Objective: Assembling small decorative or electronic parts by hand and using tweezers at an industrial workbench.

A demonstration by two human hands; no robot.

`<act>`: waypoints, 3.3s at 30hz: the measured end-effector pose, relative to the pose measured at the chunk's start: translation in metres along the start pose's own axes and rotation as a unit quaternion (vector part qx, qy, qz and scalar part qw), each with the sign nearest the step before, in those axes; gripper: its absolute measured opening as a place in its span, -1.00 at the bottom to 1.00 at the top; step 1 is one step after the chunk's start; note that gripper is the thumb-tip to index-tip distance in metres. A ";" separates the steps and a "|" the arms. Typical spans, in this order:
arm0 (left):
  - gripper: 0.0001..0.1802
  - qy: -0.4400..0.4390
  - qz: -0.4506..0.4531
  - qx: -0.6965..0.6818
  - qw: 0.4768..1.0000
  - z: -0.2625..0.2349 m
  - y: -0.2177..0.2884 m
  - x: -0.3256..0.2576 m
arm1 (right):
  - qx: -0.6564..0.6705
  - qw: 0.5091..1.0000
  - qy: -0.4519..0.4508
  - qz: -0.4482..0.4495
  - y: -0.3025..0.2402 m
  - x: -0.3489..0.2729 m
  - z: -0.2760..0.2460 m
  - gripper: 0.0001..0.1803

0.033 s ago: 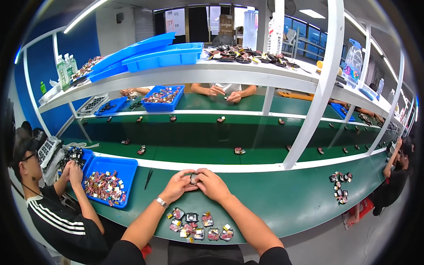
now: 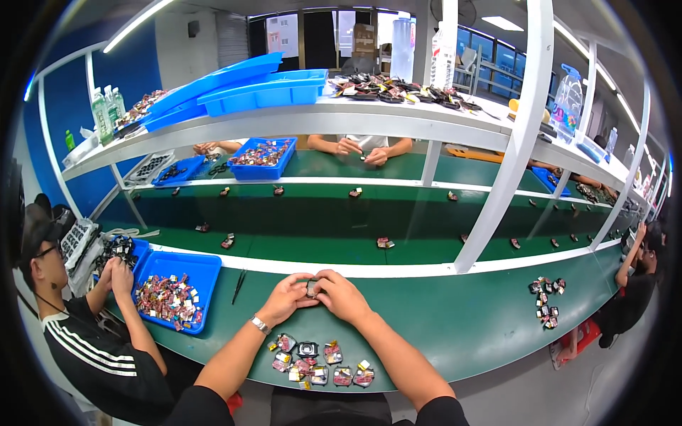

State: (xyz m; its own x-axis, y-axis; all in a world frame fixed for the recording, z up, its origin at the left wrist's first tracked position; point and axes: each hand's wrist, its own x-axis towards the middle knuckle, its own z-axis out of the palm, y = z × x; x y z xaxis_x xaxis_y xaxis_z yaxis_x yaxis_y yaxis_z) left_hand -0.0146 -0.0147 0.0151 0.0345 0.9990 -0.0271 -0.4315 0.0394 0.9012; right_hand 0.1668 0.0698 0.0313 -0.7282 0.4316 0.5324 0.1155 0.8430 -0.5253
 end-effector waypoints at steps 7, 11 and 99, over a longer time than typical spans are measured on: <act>-0.67 -0.052 -0.006 0.022 0.998 -0.012 -0.007 0.002 | 0.021 0.997 -0.056 0.041 0.002 0.001 -0.005 -0.86; -0.64 -0.083 -0.001 0.034 0.996 -0.007 0.000 -0.002 | 0.001 0.999 -0.029 0.044 -0.006 0.002 -0.008 -0.87; -0.83 0.116 0.073 0.107 0.985 0.005 -0.025 0.005 | 0.123 0.971 0.152 0.140 -0.013 0.005 0.026 -0.79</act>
State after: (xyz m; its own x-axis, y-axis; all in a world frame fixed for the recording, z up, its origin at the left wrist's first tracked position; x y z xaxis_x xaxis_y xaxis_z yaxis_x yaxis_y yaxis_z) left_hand 0.0004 -0.0107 -0.0052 -0.2325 0.9720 0.0342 -0.2150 -0.0856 0.9729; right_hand 0.1438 0.0529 0.0237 -0.4541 0.7397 0.4967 0.0878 0.5919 -0.8012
